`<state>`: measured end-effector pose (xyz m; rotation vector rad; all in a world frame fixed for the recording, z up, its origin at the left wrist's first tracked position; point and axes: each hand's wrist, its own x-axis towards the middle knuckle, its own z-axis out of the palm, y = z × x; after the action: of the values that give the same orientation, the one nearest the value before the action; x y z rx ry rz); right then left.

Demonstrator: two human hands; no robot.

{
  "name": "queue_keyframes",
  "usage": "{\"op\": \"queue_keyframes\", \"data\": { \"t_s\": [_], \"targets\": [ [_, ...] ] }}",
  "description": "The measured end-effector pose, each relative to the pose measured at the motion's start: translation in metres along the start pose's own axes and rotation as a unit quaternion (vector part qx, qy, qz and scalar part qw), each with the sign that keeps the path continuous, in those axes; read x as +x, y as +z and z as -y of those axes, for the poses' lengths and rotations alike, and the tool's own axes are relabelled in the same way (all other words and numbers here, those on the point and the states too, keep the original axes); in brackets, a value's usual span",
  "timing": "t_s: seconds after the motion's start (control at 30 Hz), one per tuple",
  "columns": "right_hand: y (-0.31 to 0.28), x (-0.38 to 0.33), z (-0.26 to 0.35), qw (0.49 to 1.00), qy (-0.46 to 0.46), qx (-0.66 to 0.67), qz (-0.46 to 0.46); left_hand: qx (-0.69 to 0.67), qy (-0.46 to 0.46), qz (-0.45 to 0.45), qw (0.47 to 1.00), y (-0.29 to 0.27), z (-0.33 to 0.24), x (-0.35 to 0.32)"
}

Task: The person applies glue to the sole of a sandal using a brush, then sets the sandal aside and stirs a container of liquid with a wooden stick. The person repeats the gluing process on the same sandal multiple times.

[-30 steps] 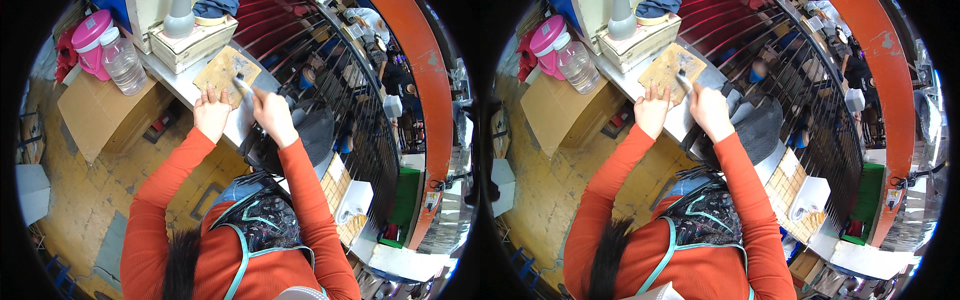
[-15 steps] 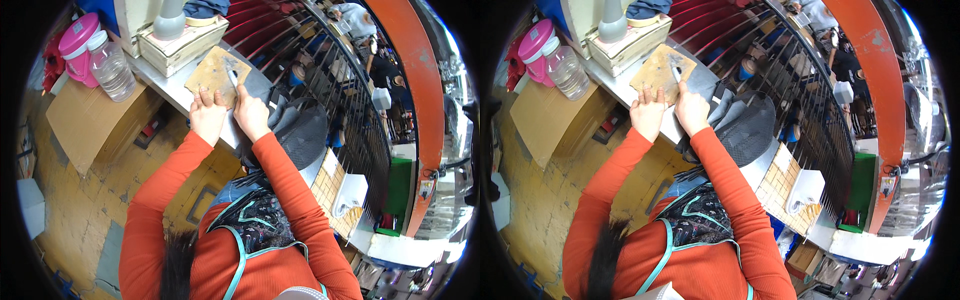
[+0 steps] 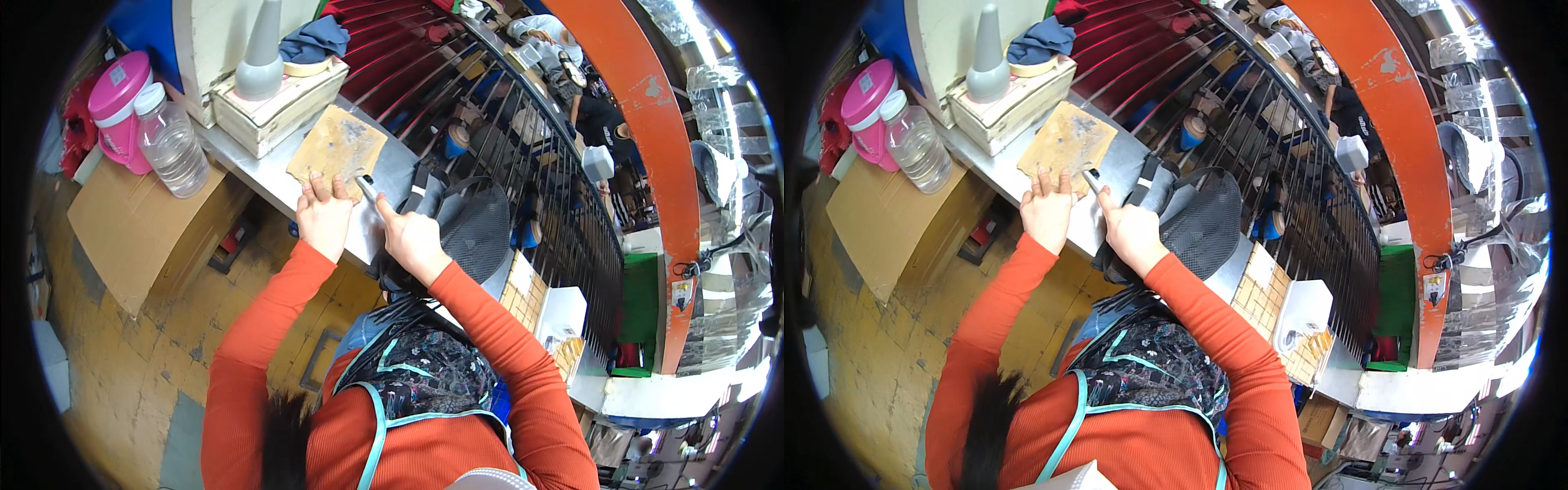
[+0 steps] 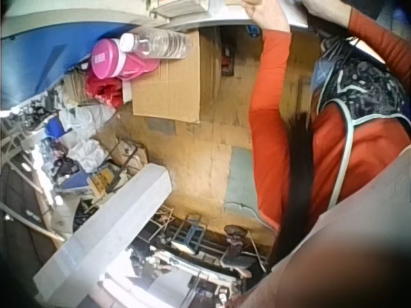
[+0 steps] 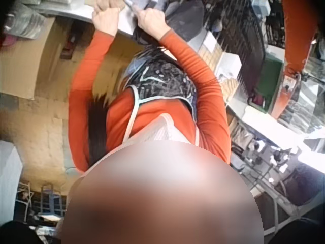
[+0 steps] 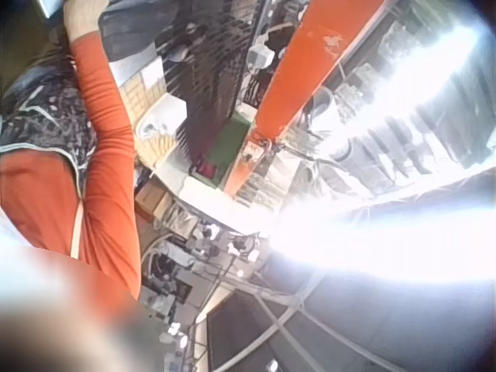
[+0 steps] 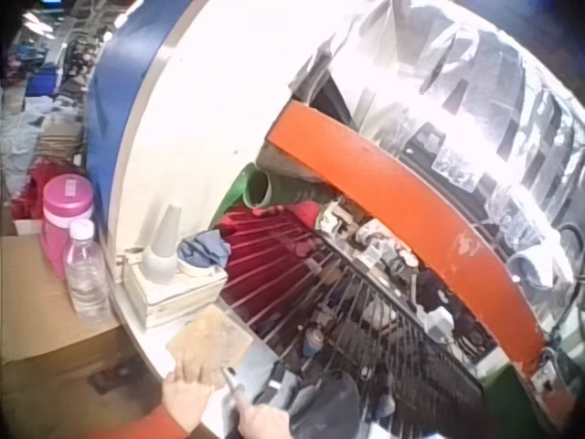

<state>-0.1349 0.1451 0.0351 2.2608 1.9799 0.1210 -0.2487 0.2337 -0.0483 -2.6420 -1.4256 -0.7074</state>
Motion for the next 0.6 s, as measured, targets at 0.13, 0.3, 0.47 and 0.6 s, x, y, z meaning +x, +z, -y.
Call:
{"op": "queue_keyframes", "data": {
  "t_s": [0.13, 0.3, 0.47, 0.6],
  "targets": [
    [-0.03, 0.038, -0.033, 0.986, -0.131, -0.091, -0.049, 0.037, 0.02, -0.001, 0.999, 0.0, 0.003, -0.001],
    [-0.048, 0.088, -0.02, 0.936, -0.23, -0.238, -0.119, 0.037, 0.018, -0.012, 0.999, 0.0, 0.001, -0.001],
    [-0.056, 0.097, 0.0, 0.91, -0.294, -0.279, -0.09, 0.083, 0.03, -0.017, 0.996, 0.002, 0.001, -0.001],
    [-0.061, 0.107, -0.004, 0.892, -0.342, -0.29, -0.058, 0.081, 0.029, -0.021, 0.996, 0.003, -0.001, 0.0]
  ]
}}
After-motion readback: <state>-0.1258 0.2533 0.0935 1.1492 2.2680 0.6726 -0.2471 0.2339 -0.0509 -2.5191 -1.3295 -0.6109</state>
